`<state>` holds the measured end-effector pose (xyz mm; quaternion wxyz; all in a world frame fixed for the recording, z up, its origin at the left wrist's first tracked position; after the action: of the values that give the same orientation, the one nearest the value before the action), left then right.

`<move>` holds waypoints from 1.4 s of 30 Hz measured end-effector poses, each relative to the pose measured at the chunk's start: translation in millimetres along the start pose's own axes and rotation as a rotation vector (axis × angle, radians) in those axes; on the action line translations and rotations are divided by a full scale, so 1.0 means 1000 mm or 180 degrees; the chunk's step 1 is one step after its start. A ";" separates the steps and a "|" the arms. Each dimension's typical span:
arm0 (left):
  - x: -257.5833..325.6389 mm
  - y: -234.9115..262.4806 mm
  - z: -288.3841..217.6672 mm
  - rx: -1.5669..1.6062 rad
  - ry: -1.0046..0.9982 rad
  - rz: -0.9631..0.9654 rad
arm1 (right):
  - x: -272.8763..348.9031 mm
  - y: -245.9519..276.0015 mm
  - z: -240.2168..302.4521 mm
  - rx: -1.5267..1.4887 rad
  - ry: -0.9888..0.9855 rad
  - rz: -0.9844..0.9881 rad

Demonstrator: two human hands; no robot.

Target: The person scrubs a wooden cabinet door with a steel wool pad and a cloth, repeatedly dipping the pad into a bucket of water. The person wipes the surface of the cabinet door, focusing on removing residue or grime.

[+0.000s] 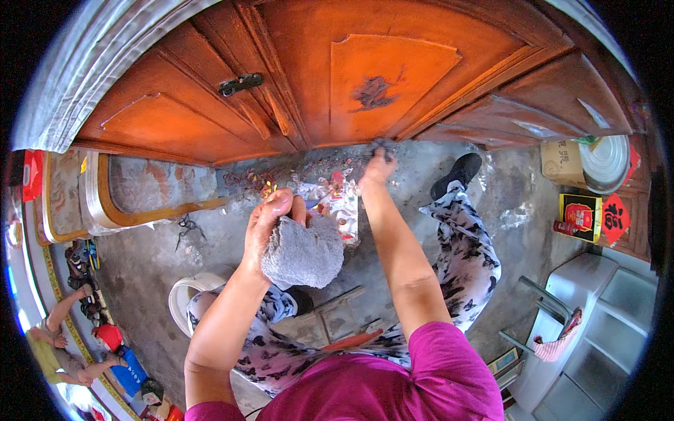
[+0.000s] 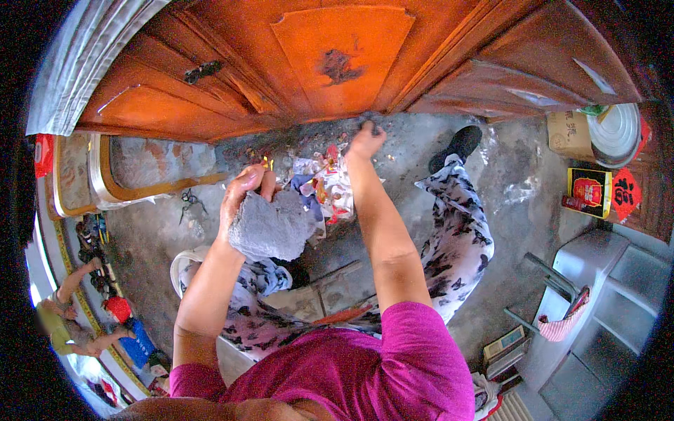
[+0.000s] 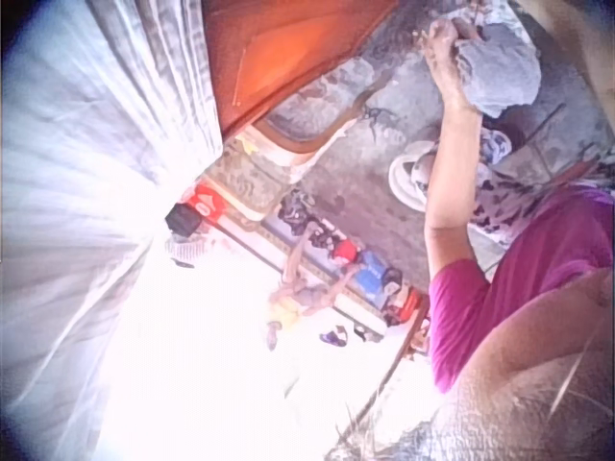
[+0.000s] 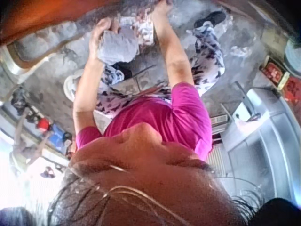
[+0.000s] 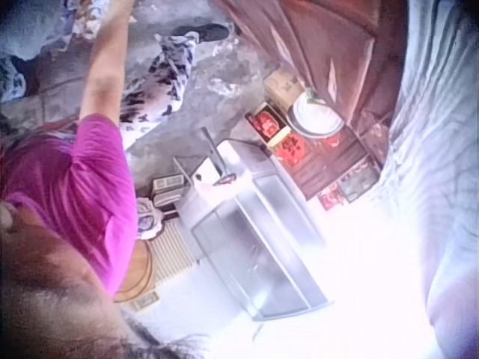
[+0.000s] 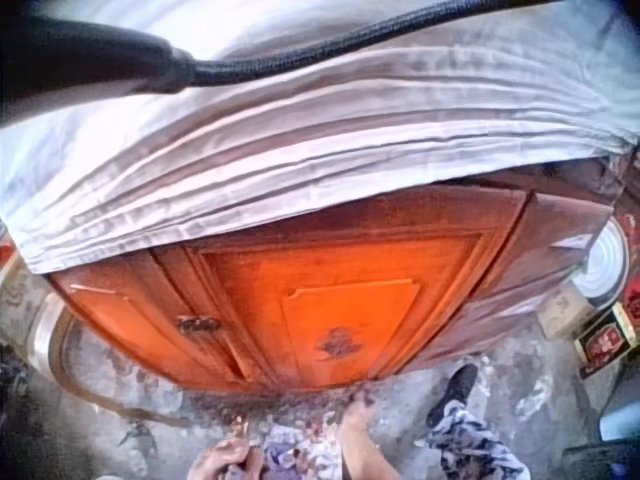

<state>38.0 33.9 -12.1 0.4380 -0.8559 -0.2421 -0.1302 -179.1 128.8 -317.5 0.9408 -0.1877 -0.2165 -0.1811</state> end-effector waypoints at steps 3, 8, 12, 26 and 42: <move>0.009 0.014 0.000 0.0530 0.0176 -0.0642 | 0.025 -0.014 0.049 0.0275 -0.0455 -0.0813; 0.004 0.017 -0.014 0.1032 0.0006 -0.0801 | 0.032 -0.023 0.000 0.0729 -0.0338 0.0014; -0.003 0.012 -0.025 0.1413 -0.0363 -0.0640 | 0.027 -0.021 -0.012 0.0658 -0.0184 -0.0080; -0.023 0.025 -0.073 0.0832 -0.1114 -0.0401 | 0.028 -0.024 -0.027 0.0779 -0.0162 -0.0140; -0.040 0.035 -0.079 0.0336 -0.1095 -0.1119 | -0.039 0.010 -0.006 0.0188 0.0002 -0.0182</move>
<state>21.6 -60.3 -7.8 0.4051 -0.7862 -0.4647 -0.0440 -205.7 145.0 -344.3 0.9405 -0.1534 -0.2267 -0.2015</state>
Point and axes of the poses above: each hand's wrist, its own x-axis away from the middle knuckle, its own y-axis out of the back of the hand, z = x × y, the point moved 1 cm from there along -x, towards the middle knuckle, and after that the axes turned 2 degrees about x, right-handed, at the moved point
